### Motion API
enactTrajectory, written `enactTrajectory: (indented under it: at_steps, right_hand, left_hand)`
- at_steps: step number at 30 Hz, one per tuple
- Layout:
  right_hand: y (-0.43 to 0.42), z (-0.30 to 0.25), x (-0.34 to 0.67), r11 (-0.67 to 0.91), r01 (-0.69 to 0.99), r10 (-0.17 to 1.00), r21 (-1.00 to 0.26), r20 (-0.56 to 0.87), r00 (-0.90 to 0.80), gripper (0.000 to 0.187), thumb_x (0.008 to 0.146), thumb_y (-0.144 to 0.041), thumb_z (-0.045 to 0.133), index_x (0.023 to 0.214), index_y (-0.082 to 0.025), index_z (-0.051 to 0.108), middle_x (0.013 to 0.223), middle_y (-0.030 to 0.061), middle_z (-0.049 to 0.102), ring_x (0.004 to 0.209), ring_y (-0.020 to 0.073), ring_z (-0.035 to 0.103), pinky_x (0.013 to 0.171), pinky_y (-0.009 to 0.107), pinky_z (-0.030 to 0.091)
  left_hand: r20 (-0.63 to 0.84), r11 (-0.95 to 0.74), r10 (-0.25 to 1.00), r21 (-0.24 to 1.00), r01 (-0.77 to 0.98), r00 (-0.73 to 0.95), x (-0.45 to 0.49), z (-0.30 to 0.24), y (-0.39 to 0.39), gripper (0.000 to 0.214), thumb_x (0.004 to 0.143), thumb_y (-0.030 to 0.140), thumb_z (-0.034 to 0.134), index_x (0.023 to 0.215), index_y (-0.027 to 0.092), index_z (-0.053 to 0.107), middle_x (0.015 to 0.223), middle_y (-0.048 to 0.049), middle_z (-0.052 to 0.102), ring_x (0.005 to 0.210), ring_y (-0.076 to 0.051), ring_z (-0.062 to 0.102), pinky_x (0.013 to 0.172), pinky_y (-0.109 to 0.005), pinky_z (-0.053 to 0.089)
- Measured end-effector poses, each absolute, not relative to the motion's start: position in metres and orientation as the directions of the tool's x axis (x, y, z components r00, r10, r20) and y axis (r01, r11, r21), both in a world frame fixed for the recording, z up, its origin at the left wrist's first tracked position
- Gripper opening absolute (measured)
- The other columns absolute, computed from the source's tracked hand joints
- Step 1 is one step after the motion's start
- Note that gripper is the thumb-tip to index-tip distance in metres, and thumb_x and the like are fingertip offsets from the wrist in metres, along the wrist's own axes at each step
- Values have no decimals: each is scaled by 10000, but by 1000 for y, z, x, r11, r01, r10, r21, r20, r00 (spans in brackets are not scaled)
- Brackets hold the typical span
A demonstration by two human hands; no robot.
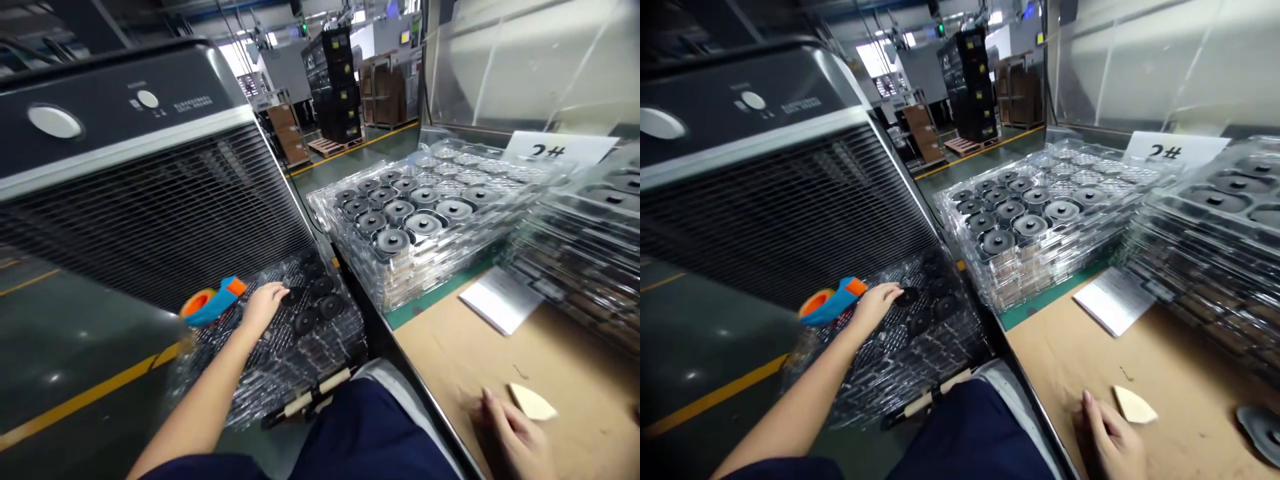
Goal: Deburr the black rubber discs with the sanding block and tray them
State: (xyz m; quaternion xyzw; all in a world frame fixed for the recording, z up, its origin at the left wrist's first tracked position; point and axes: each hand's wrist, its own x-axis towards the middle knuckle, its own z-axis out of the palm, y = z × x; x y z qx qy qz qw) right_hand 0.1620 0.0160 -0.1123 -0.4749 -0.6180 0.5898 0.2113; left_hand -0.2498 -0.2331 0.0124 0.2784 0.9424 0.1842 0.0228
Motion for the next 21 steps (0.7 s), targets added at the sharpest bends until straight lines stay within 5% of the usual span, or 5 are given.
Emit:
enactTrajectory:
  at_steps: [14, 19, 21]
  right_hand:
    - [9, -113, 162, 39, 460, 916, -887, -152, -371, 464, 711, -593, 591, 630, -143, 668, 646, 62, 677, 591, 214, 635, 494, 236, 512]
    - [10, -107, 153, 416, 442, 852, -795, 171, -494, 413, 871, -415, 488, 591, -142, 621, 546, 23, 634, 484, 159, 615, 434, 192, 482]
    - [9, -102, 146, 518, 443, 811, -732, 255, -526, 438, 915, -352, 426, 573, -141, 600, 540, 18, 627, 475, 139, 607, 439, 180, 472]
  left_hand:
    - [215, 791, 518, 246, 560, -828, -260, -66, -230, 344, 863, 310, 541, 1175, 166, 527, 1238, -101, 531, 1075, -241, 546, 890, -479, 466]
    - [380, 703, 521, 317, 637, -765, -241, -39, -222, 375, 897, 276, 453, 1244, 152, 519, 1408, -157, 405, 1347, -315, 286, 1076, -514, 287]
    - [464, 598, 548, 364, 714, -696, -218, -28, -212, 370, 906, 265, 424, 1241, 152, 529, 1361, -138, 480, 1340, -275, 320, 1098, -471, 282]
